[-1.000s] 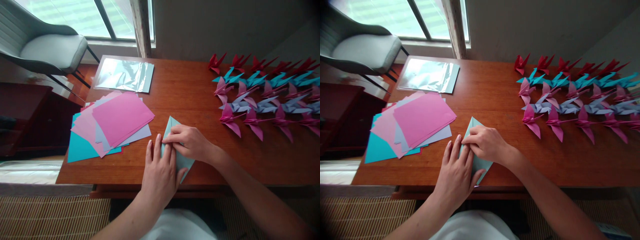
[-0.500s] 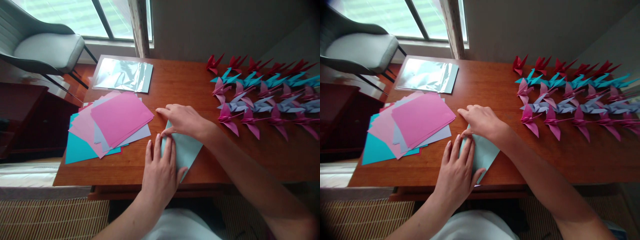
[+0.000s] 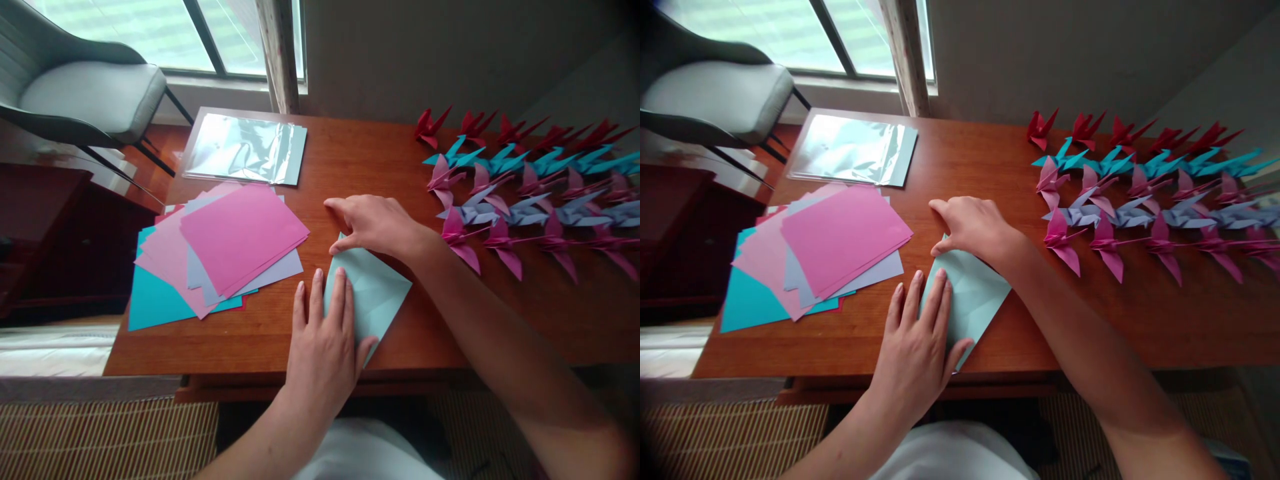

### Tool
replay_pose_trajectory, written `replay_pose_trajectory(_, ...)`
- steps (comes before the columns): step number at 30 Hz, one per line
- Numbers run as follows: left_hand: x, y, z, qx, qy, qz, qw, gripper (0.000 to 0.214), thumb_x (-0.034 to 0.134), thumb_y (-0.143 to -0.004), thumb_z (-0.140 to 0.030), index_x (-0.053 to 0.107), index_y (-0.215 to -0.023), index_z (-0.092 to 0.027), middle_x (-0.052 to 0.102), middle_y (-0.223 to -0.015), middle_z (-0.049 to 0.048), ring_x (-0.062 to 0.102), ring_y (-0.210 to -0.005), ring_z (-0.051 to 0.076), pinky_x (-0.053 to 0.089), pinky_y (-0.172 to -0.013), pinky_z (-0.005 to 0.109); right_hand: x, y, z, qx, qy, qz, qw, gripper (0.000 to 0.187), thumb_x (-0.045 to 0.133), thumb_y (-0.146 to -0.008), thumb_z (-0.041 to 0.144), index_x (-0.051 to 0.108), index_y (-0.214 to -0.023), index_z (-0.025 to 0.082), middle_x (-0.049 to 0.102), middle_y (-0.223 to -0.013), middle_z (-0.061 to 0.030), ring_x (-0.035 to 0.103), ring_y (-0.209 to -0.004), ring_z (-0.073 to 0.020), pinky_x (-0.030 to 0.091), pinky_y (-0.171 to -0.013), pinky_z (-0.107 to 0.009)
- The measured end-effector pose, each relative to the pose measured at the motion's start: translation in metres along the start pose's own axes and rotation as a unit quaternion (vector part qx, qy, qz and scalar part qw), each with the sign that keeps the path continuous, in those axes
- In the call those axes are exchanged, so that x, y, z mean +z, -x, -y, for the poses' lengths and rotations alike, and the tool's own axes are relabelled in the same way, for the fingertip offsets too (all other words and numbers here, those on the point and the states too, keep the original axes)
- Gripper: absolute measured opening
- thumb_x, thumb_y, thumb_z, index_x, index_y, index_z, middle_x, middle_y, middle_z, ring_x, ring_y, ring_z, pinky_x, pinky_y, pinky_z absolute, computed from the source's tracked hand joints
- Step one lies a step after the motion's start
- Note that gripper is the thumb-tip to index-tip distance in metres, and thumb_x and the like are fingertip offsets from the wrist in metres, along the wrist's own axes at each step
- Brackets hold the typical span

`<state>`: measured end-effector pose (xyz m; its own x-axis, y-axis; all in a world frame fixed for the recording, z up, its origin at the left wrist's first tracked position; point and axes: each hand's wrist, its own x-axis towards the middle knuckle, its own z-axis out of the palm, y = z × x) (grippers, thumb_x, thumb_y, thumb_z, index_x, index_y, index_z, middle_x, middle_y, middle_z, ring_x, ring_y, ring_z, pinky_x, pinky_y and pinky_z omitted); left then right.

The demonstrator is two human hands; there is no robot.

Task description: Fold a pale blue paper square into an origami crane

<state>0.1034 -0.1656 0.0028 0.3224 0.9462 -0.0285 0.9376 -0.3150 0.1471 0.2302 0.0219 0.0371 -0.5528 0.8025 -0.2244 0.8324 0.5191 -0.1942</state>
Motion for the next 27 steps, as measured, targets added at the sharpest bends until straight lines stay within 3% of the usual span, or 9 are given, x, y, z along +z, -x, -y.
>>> replay_pose_trajectory(5,-0.006,-0.002,0.001,0.005,0.008,0.004,1.0,0.076,0.042,-0.097,-0.061,0.044,-0.151,-0.008,0.031,-0.165,0.0112,0.028,-0.15,0.044,0.031,-0.119,0.062,0.0,-0.001,-0.011,0.086,0.001,-0.042,0.995,0.047,0.074,-0.081,0.057,0.065,-0.116,0.027,0.076,-0.105,-0.0044,0.068,-0.091,-0.0246,0.033,-0.062,-0.029)
replay_pose_trajectory(8,-0.011,-0.005,0.007,0.018,0.022,-0.007,1.0,0.067,0.041,-0.099,-0.055,0.05,-0.147,-0.009,0.04,-0.161,0.0119,0.035,-0.147,0.042,0.035,-0.118,0.059,0.009,0.006,-0.012,0.1,0.012,-0.072,0.992,0.029,0.058,-0.096,0.043,0.065,-0.12,0.029,0.076,-0.106,-0.0056,0.069,-0.093,-0.0248,0.038,-0.065,-0.03)
replay_pose_trajectory(11,-0.015,-0.009,0.018,0.036,0.05,-0.025,0.998,0.054,0.045,-0.1,-0.045,0.057,-0.141,-0.011,0.051,-0.154,0.0101,0.044,-0.142,0.038,0.042,-0.115,0.054,0.022,0.02,-0.01,0.125,0.01,-0.113,0.986,0.032,0.046,-0.103,0.03,0.062,-0.13,0.027,0.074,-0.115,-0.0086,0.068,-0.102,-0.0259,0.044,-0.073,-0.032)
replay_pose_trajectory(16,-0.014,-0.013,0.042,0.073,0.113,-0.076,0.988,0.041,0.045,-0.099,-0.021,0.057,-0.138,-0.011,0.058,-0.147,0.0105,0.053,-0.135,0.028,0.048,-0.112,0.042,0.04,0.052,-0.007,0.053,-0.091,-0.139,0.985,0.036,0.043,-0.103,0.026,0.061,-0.133,0.019,0.07,-0.116,-0.0113,0.065,-0.109,-0.0249,0.049,-0.09,-0.036)
replay_pose_trajectory(20,-0.009,-0.017,0.056,0.05,0.167,-0.14,0.975,0.042,0.044,-0.098,-0.012,0.054,-0.139,-0.014,0.069,-0.133,0.0101,0.067,-0.118,0.02,0.054,-0.101,0.032,0.049,0.074,-0.006,0.01,-0.161,-0.173,0.972,0.037,0.054,-0.098,0.029,0.058,-0.134,0.022,0.065,-0.116,-0.0098,0.061,-0.111,-0.0252,0.049,-0.099,-0.042)
replay_pose_trajectory(24,-0.011,-0.024,0.063,0.015,0.224,-0.175,0.958,0.041,0.046,-0.098,-0.009,0.055,-0.137,-0.018,0.076,-0.117,0.0055,0.073,-0.101,0.016,0.056,-0.089,0.026,0.05,0.088,-0.002,-0.017,-0.21,-0.198,0.957,0.046,0.065,-0.092,0.035,0.055,-0.136,0.024,0.057,-0.135,-0.0111,0.053,-0.129,-0.0268,0.045,-0.108,-0.045)
replay_pose_trajectory(27,-0.017,-0.031,0.066,-0.008,0.309,-0.163,0.937,0.039,0.05,-0.097,-0.012,0.056,-0.135,-0.02,0.078,-0.111,0.0029,0.073,-0.097,0.014,0.055,-0.087,0.024,0.047,0.093,0.002,-0.019,-0.255,-0.215,0.942,0.035,0.069,-0.089,0.036,0.062,-0.121,0.023,0.061,-0.132,-0.0104,0.055,-0.128,-0.0266,0.047,-0.106,-0.043)
